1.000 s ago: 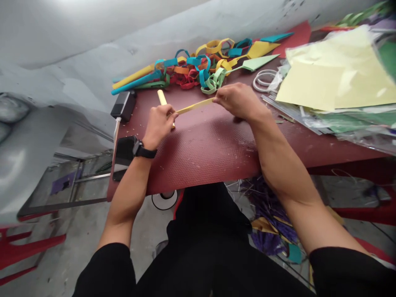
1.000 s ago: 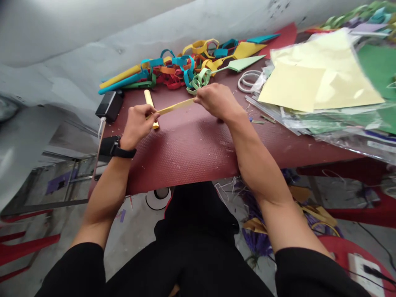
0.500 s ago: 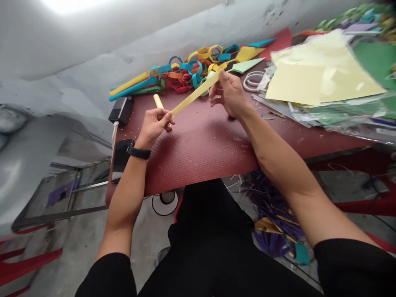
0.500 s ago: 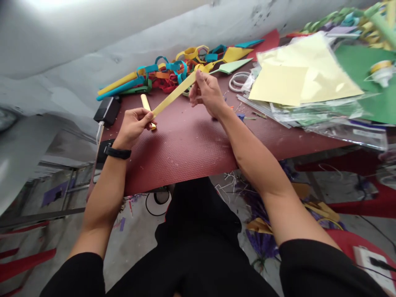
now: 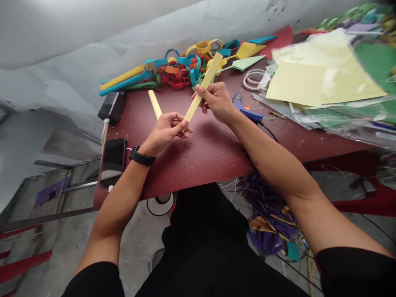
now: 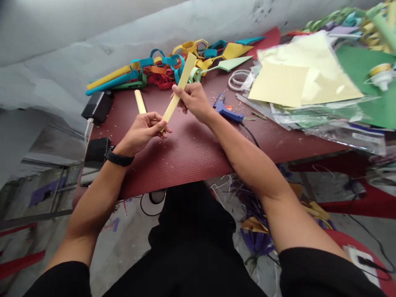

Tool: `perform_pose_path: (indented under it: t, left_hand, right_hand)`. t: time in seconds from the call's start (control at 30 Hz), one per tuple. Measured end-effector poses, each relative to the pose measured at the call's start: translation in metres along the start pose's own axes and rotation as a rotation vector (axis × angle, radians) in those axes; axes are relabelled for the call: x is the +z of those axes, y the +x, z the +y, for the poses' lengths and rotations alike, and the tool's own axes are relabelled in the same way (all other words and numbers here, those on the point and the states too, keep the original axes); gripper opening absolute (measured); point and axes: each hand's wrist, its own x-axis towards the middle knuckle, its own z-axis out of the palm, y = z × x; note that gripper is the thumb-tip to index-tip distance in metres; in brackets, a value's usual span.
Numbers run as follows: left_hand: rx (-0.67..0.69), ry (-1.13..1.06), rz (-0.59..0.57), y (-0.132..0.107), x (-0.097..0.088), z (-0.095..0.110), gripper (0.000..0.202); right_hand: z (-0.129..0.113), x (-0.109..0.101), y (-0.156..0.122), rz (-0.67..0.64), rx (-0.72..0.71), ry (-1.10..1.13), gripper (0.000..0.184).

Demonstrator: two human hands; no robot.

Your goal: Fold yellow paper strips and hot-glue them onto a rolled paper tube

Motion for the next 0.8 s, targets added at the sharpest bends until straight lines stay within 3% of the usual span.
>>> perform_pose_path:
  t: [0.1, 0.2, 0.43, 0.6, 0.8]
  left_hand:
    - [-0.078, 0.046, -0.074, -0.006, 0.002, 0.004, 0.042]
    - [-0.081, 0.081, -0.121, -0.011, 0.007, 0.007, 0.035]
    - [0.014, 0.039, 0.083, -0.008, 0.018, 0.007, 0.022]
    - [0.014, 0.009, 0.199, -0.005, 0.016, 0.009, 0.019]
    - [-0.019, 0.051, 0.255, -0.004, 0.017, 0.009, 0.021]
  right_hand:
    - [-0.003, -0.015, 0.004, 0.102, 0.015, -0.056, 0.071]
    - [-0.008, -0.014, 0.0, 0.073, 0.047, -0.086, 0.073]
    - [-0.025, 0.016, -0.02, -0.166, 0.052, -0.07, 0.069]
    - [-0.033, 0.011, -0.022, -0.357, 0.05, -0.032, 0.052]
    - [-0.029, 0.009, -0.025, -0.378, 0.081, -0.01, 0.048]
